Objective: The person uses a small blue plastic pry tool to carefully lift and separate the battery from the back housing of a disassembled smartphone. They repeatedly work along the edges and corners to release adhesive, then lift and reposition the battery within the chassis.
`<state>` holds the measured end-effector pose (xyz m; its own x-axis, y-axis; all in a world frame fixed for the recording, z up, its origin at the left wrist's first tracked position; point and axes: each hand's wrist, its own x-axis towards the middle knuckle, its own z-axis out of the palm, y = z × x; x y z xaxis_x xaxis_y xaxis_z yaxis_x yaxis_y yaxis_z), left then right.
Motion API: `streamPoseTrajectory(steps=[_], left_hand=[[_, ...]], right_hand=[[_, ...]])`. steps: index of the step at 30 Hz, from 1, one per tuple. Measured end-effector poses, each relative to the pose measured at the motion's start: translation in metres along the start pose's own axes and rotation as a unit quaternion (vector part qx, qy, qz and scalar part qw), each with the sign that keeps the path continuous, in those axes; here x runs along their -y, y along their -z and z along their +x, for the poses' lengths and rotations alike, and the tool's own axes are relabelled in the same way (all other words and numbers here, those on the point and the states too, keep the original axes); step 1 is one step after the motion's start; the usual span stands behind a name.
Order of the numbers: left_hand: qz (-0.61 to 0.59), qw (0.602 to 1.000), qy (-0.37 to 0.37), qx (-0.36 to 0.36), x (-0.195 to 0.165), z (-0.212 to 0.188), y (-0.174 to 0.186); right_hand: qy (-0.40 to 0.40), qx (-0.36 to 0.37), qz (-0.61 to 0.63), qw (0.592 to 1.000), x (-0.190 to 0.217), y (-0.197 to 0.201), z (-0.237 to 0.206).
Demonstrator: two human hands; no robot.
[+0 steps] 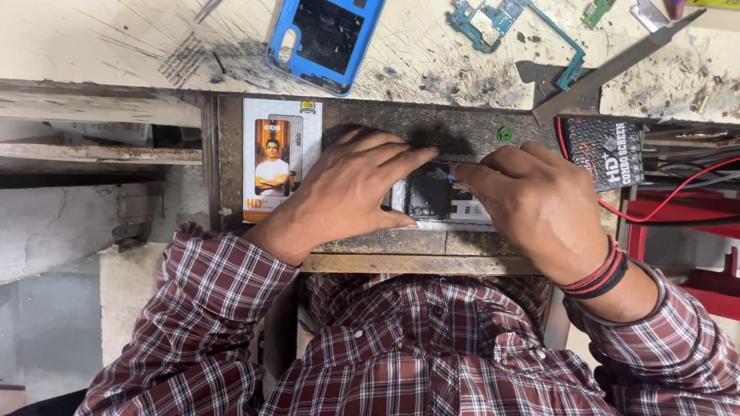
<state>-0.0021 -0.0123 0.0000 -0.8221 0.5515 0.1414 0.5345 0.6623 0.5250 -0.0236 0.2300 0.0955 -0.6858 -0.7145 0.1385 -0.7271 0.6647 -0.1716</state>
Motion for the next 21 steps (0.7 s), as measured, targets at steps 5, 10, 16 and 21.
streamPoseTrajectory(steps=[5,10,16,21], left_hand=[[-0.014,1.0,0.007,-0.009,-0.005,0.0,0.01],[-0.03,0.999,-0.004,-0.037,-0.009,0.001,0.019],[-0.043,0.998,0.012,-0.035,-0.011,0.004,0.017],[-0.05,0.998,0.002,-0.044,-0.008,0.003,0.013]], right_hand=[[0.023,0.022,-0.034,0.999,0.009,0.007,0.006],[0.096,0.036,-0.101,0.99,0.025,0.009,0.019],[0.177,0.086,-0.207,0.958,0.035,0.008,0.038],[0.264,0.077,-0.183,0.944,0.031,0.006,0.04]])
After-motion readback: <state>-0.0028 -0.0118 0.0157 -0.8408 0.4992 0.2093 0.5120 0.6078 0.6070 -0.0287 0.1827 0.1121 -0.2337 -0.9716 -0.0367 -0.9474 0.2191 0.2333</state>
